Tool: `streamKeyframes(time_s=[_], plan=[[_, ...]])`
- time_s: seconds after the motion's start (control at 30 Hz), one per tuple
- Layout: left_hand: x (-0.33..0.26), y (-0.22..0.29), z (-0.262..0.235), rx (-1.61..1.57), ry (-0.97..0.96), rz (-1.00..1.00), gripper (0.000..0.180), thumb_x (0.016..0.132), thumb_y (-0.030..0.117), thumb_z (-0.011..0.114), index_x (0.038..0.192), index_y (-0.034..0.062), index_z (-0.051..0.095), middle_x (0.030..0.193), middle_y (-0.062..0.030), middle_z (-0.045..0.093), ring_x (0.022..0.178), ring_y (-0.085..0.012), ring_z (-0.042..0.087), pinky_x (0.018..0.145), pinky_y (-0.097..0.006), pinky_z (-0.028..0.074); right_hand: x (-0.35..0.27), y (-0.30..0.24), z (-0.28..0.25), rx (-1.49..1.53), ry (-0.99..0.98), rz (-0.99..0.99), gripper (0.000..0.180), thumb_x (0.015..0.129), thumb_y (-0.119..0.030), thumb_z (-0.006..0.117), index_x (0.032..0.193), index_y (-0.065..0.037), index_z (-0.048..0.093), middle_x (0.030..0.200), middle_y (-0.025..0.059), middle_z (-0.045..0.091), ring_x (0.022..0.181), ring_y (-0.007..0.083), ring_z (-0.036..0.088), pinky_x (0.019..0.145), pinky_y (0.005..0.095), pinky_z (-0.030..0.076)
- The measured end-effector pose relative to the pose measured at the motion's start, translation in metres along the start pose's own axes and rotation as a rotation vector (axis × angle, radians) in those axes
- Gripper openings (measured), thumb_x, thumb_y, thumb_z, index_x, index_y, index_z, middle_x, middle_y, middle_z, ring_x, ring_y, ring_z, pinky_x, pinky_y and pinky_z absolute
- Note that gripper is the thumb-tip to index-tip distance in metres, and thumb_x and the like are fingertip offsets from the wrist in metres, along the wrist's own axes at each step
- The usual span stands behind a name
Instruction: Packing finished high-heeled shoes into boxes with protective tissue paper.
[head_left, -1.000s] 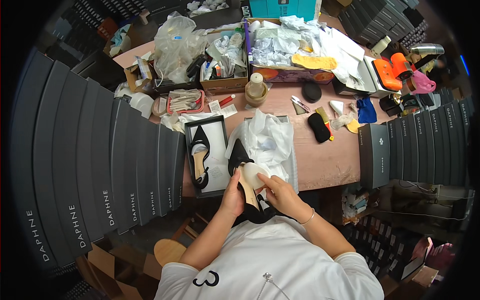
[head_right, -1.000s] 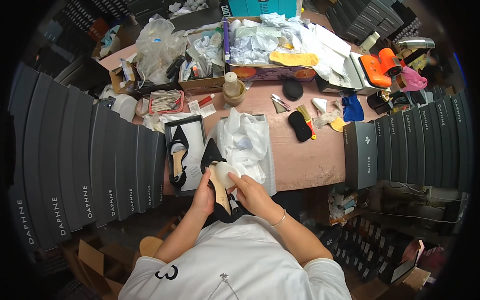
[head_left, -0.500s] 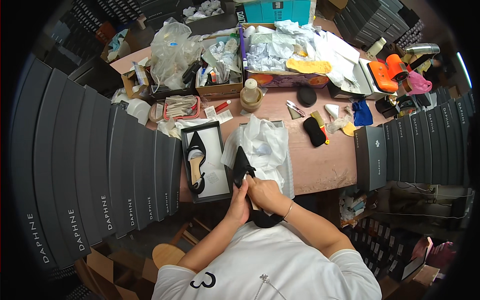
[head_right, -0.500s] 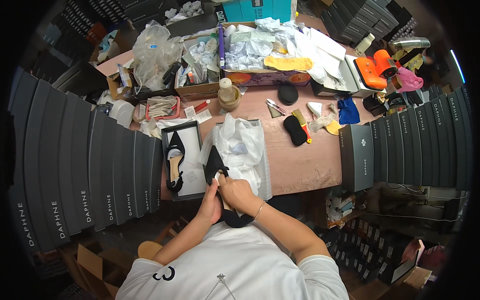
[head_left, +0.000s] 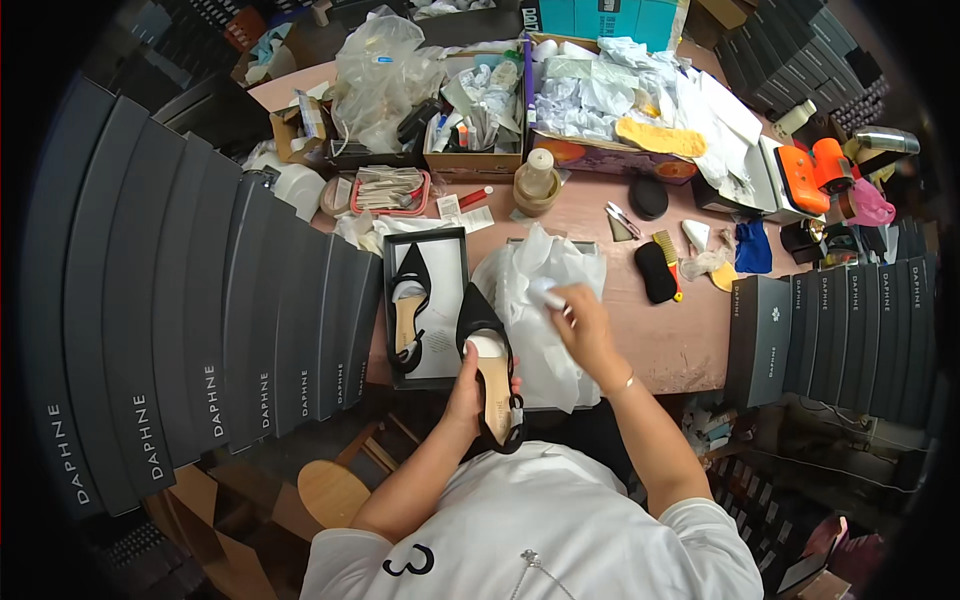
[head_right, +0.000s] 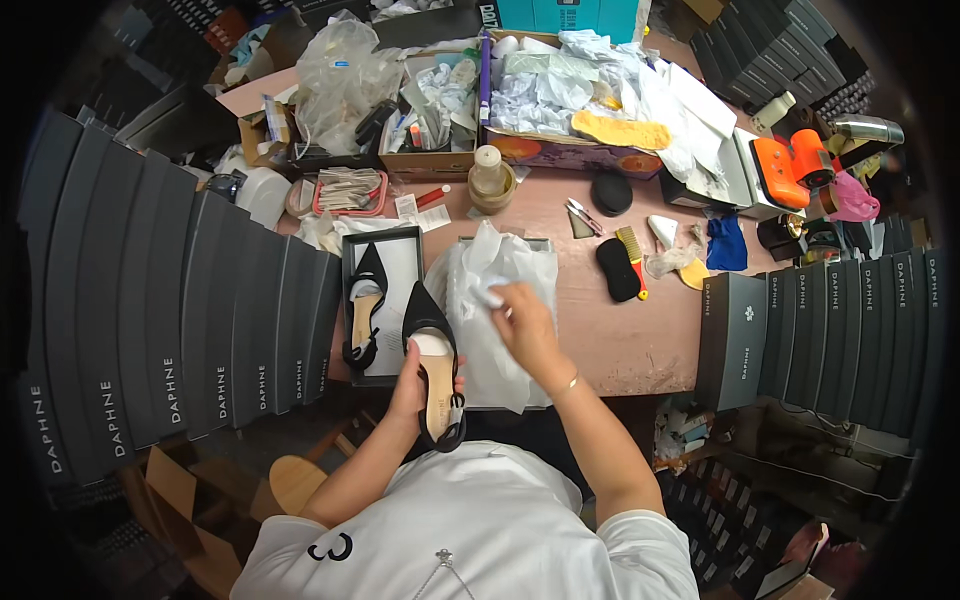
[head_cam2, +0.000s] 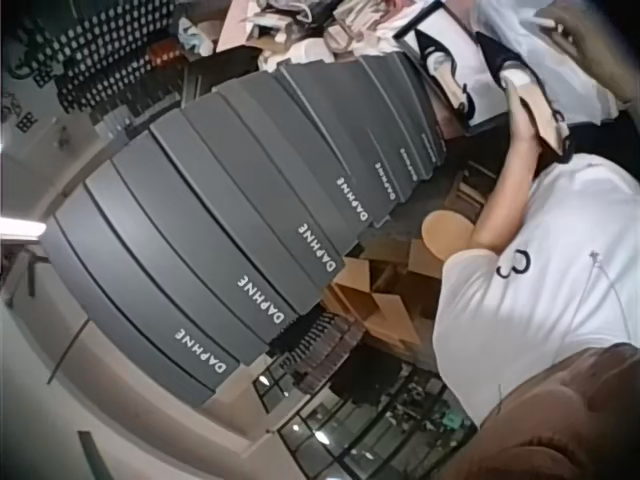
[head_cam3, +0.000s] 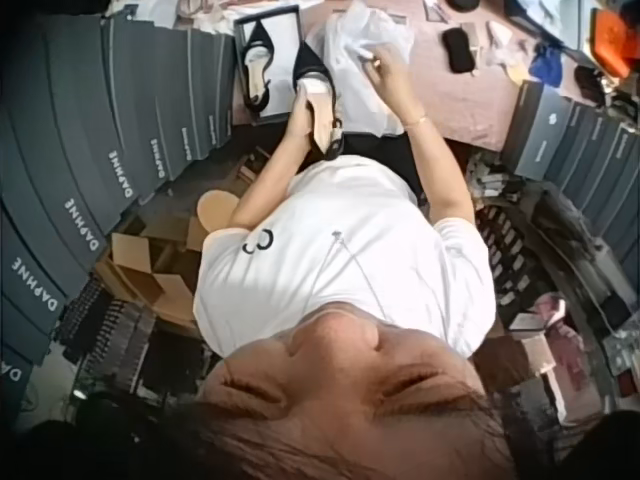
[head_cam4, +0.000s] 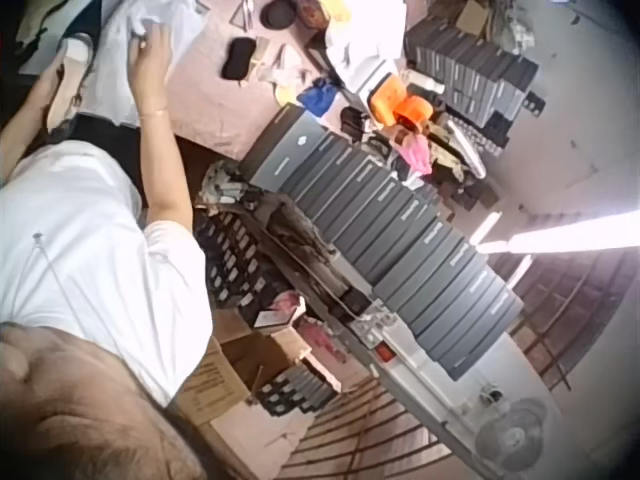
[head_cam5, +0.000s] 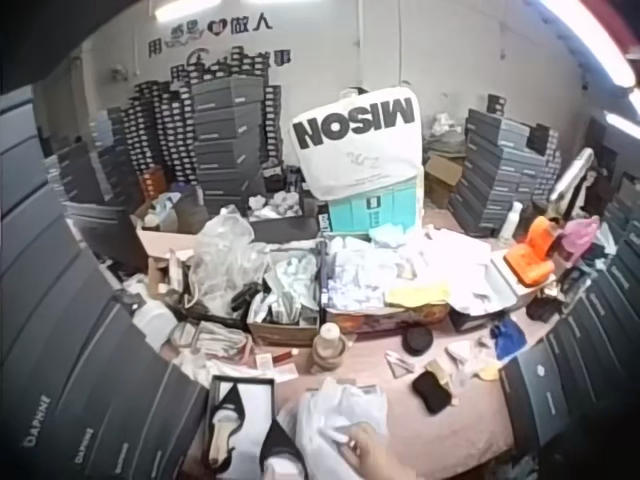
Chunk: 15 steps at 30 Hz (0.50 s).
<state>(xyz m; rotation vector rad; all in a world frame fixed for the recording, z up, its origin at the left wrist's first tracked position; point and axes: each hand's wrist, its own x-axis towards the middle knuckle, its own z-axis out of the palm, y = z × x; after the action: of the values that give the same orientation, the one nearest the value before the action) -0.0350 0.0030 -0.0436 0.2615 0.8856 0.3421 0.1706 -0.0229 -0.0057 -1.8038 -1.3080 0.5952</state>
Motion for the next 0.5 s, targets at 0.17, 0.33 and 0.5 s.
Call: streamKeyframes(time_s=[0.17,0.33,0.5], plan=[[-0.018,-0.013,0.041,-0.016,-0.063,0.065,0.072,0.091,0.065,0.036,0.137,0.0094,0.036,0.131,-0.0086,0.048,0.119,-0.0213,0.049,0.097,-0.036,0.040,-0.022,-0.027,0.039,-0.267,-0.088,-0.319,0.039,0.065,-0.006,0.066,0.103,-0.007,0.057,0.101,0.0119,0.055,0.092,0.0305,0.055,0.075,0.0423,0.046],[-0.015,-0.028,0.021,-0.088,0.048,0.103,0.056,0.093,0.051,0.048,0.126,0.0062,0.043,0.111,-0.0072,0.056,0.090,-0.0191,0.060,0.074,-0.033,0.051,-0.024,-0.021,0.052,-0.230,-0.352,-0.194,0.079,0.069,-0.009,0.070,0.139,-0.009,0.036,0.142,0.0217,0.033,0.128,0.0408,0.037,0.104,0.0476,0.032],[-0.016,-0.004,0.005,0.111,0.078,-0.011,0.065,0.092,0.061,0.039,0.108,0.0015,0.059,0.077,-0.0071,0.062,0.067,-0.0159,0.060,0.062,-0.029,0.052,0.026,0.084,0.024,-0.508,-0.305,0.056,0.053,0.074,-0.008,0.069,0.123,-0.002,0.050,0.111,0.0213,0.059,0.102,0.0374,0.057,0.087,0.0415,0.046]])
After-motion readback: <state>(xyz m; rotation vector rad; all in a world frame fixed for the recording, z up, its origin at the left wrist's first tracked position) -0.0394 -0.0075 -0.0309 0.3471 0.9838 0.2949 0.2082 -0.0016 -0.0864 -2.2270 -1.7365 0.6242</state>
